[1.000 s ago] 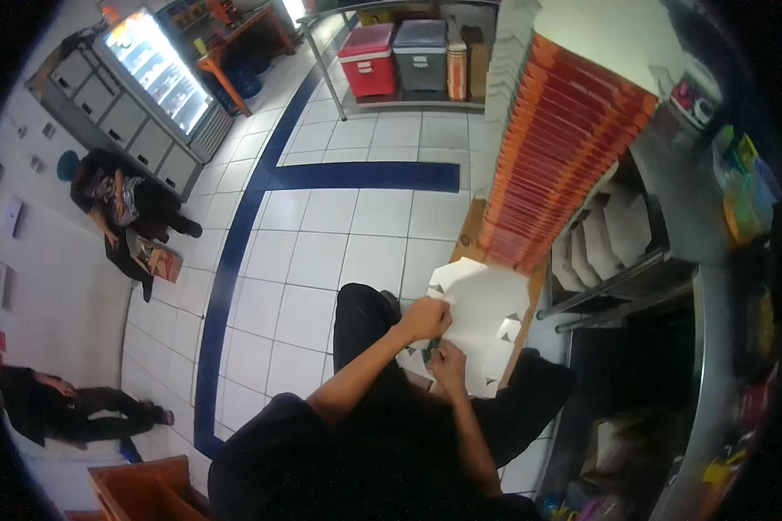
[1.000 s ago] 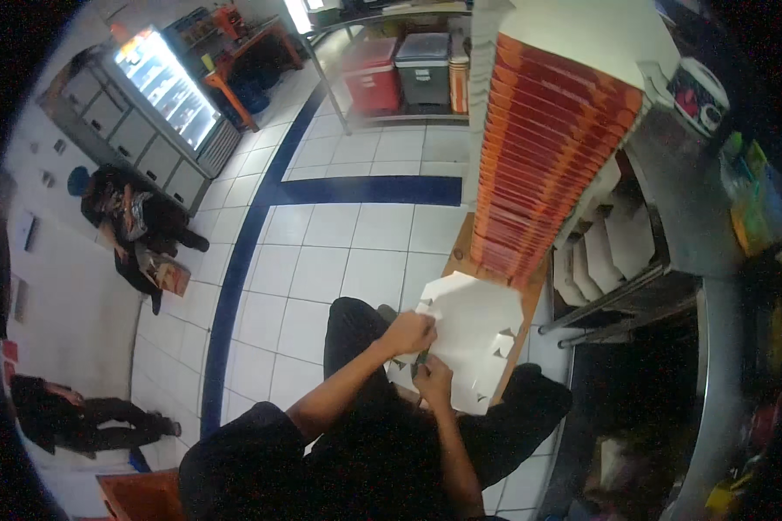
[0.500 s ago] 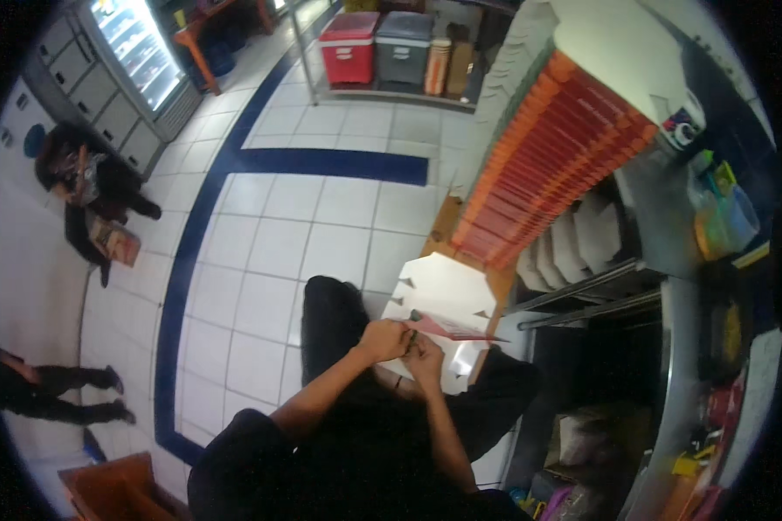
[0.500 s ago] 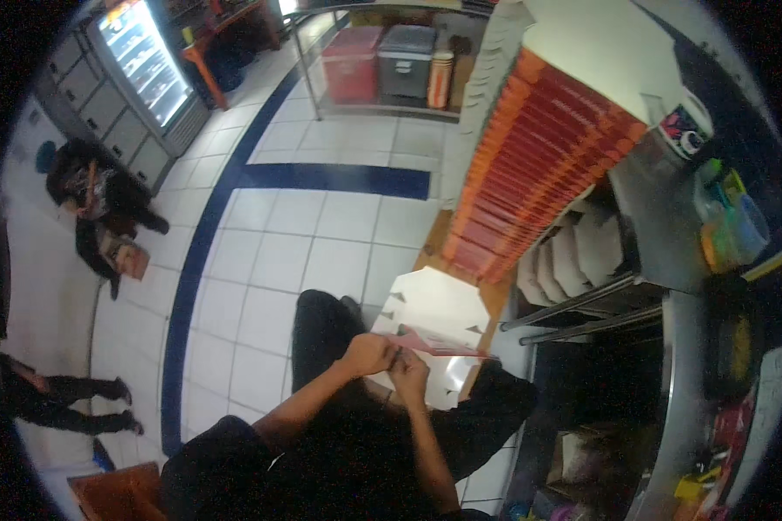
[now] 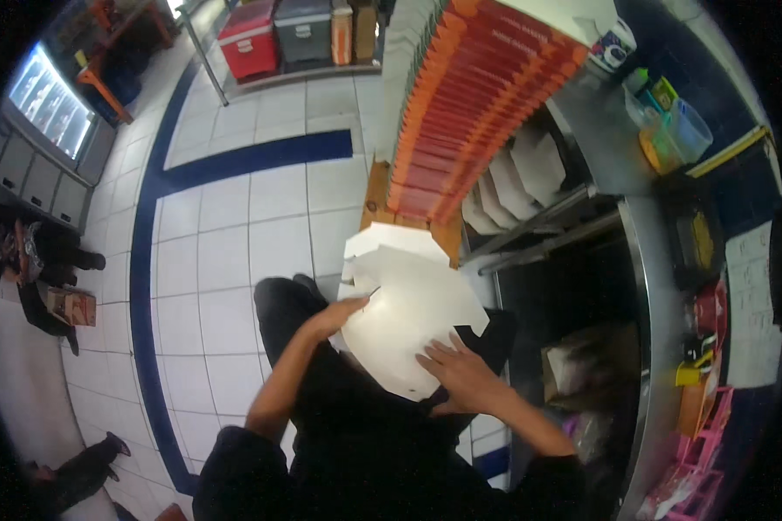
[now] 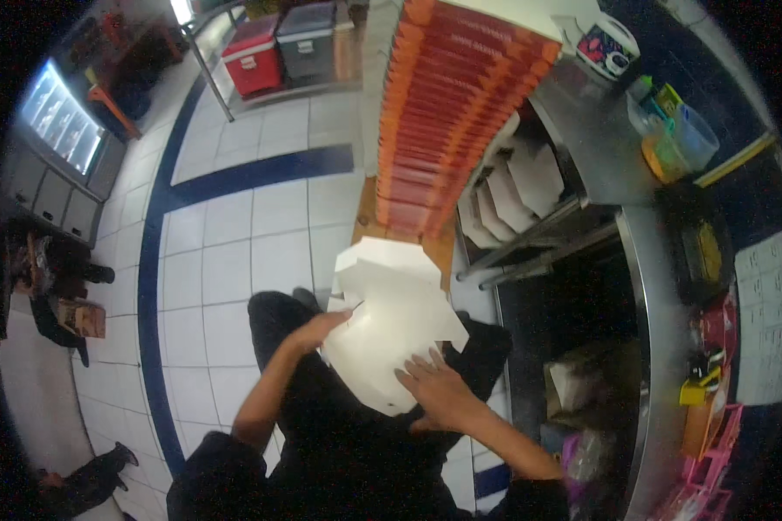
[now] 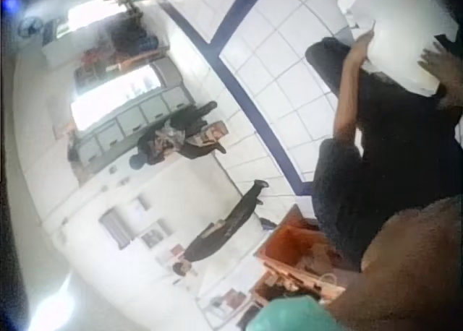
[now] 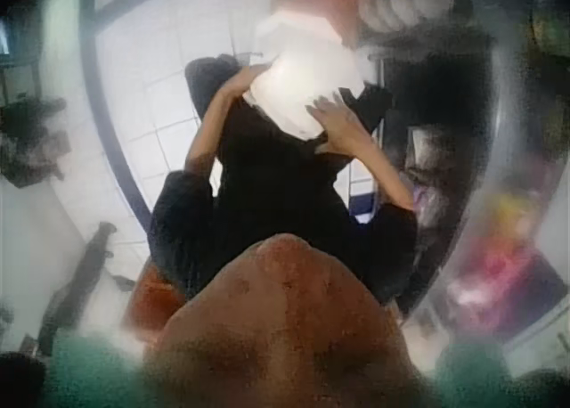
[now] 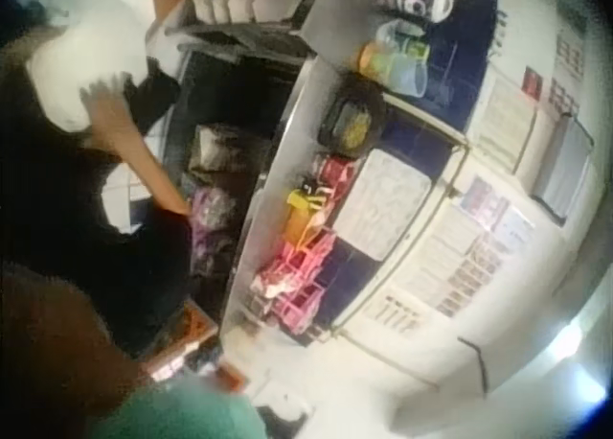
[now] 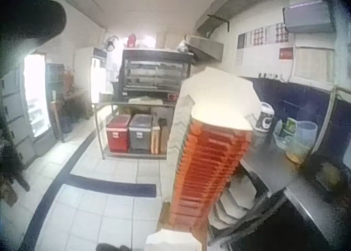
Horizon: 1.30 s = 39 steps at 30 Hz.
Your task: The person assembles several cardboard food boxes by taking flat templates from a stack and folding them into a three-dimensional shape by hand.
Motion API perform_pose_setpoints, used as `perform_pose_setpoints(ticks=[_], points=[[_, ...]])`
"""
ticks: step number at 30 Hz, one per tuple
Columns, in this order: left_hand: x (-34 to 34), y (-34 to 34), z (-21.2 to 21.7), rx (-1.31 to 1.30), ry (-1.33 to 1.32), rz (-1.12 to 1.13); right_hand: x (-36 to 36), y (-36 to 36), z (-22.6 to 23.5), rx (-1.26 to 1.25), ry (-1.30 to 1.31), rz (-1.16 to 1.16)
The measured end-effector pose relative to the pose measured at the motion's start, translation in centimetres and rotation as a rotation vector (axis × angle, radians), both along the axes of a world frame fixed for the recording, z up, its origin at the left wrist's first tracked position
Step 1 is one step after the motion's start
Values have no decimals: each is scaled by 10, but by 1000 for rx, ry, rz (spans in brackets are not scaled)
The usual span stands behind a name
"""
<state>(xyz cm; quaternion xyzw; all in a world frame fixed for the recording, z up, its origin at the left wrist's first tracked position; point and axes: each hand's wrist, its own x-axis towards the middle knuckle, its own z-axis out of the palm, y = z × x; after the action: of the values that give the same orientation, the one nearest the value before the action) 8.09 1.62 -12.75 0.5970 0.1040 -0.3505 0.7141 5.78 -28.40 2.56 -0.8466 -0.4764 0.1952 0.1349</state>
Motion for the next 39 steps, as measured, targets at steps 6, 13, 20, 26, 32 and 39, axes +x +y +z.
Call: perform_pose_setpoints(ticks=[6, 13, 20, 26, 32, 39], points=[[-40, -12, 7, 129, -444, -319, -16, -18, -8, -46, 135, 81], [-80, -5, 90, -56, -690, -484, -13, -20, -49, 217, 862, -122], [-90, -19, 86, 46, -718, -298, -40, -35, -79, 242, 1285, -513], [-106, -55, 74, 485, -929, -229, -60, -30, -89, 275, 1128, -526], [-108, -62, 56, 491, -1027, -405, -59, -17, -80, 250, 960, -498], [-104, -43, 58, 626, -916, -311, -72, -44, -64, 198, 511, -534]])
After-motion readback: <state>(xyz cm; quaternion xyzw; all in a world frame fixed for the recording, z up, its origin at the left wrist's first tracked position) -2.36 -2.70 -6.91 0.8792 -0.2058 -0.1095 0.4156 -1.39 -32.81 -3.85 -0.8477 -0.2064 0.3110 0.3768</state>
